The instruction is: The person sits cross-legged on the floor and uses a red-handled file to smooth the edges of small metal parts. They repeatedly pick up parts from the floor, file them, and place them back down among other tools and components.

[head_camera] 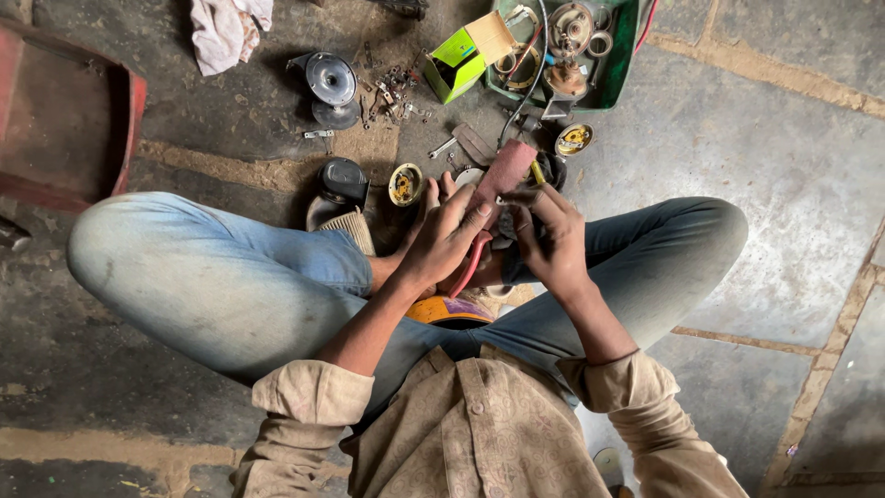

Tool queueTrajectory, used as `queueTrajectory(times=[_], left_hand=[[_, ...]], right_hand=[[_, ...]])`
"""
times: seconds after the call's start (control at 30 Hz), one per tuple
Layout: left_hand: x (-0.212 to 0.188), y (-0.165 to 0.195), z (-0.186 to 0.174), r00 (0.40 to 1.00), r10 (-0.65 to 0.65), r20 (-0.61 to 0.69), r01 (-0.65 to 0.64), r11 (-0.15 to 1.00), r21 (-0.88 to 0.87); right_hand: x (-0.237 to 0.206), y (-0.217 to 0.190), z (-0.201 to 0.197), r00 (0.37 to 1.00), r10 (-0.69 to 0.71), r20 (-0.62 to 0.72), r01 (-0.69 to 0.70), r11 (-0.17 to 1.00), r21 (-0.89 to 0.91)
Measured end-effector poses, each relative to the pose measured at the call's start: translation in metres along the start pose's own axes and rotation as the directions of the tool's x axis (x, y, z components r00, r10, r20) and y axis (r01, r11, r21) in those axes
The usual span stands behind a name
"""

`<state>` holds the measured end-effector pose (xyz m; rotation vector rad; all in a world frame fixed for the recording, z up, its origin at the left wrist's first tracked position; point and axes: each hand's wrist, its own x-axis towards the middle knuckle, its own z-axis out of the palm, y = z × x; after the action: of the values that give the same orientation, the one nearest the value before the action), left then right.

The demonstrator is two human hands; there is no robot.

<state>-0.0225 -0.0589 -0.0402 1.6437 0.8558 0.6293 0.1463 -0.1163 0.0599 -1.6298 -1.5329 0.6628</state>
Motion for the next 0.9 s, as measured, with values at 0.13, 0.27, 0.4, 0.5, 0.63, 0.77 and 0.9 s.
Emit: queueTrajectory(times=[0.13,0.27,0.4,0.5,0.63,0.77,0.9], left_hand=[[0.002,0.009,-0.011,0.999,0.013,0.033,-0.012,0.999,-0.030],[0.008,0.031,-0.034,0.978,-0.182,0.104,0.197,0.967,-0.161],[0.011,0.046,-0.049,0.962,-0.216,0.166,0.251,0.939,-0.236],[0.015,0.043,-0.050,0.978,-0.178,0.107,0.202,0.941,-0.272],[0.017,0.026,-0.051,0.997,-0.021,-0.072,0.017,0.998,-0.055],[0.013,0.018,-0.046,0.977,0.110,-0.181,-0.110,0.994,0.009],[0.012,0.022,-0.045,0.945,-0.319,0.073,0.327,0.911,-0.252]], right_hand=[[0.005,-0.002,-0.007,0.993,-0.086,0.083,0.095,0.990,-0.105],[0.009,-0.001,-0.009,0.968,-0.109,0.226,0.153,0.971,-0.187],[0.013,0.003,-0.004,0.925,-0.307,0.222,0.355,0.908,-0.222],[0.015,0.006,0.003,0.931,-0.280,0.233,0.338,0.903,-0.266],[0.018,0.011,0.011,0.892,-0.376,0.252,0.439,0.853,-0.283],[0.015,0.016,0.018,0.922,-0.326,0.212,0.382,0.860,-0.339],[0.017,0.027,0.012,0.924,-0.357,0.135,0.382,0.860,-0.339]])
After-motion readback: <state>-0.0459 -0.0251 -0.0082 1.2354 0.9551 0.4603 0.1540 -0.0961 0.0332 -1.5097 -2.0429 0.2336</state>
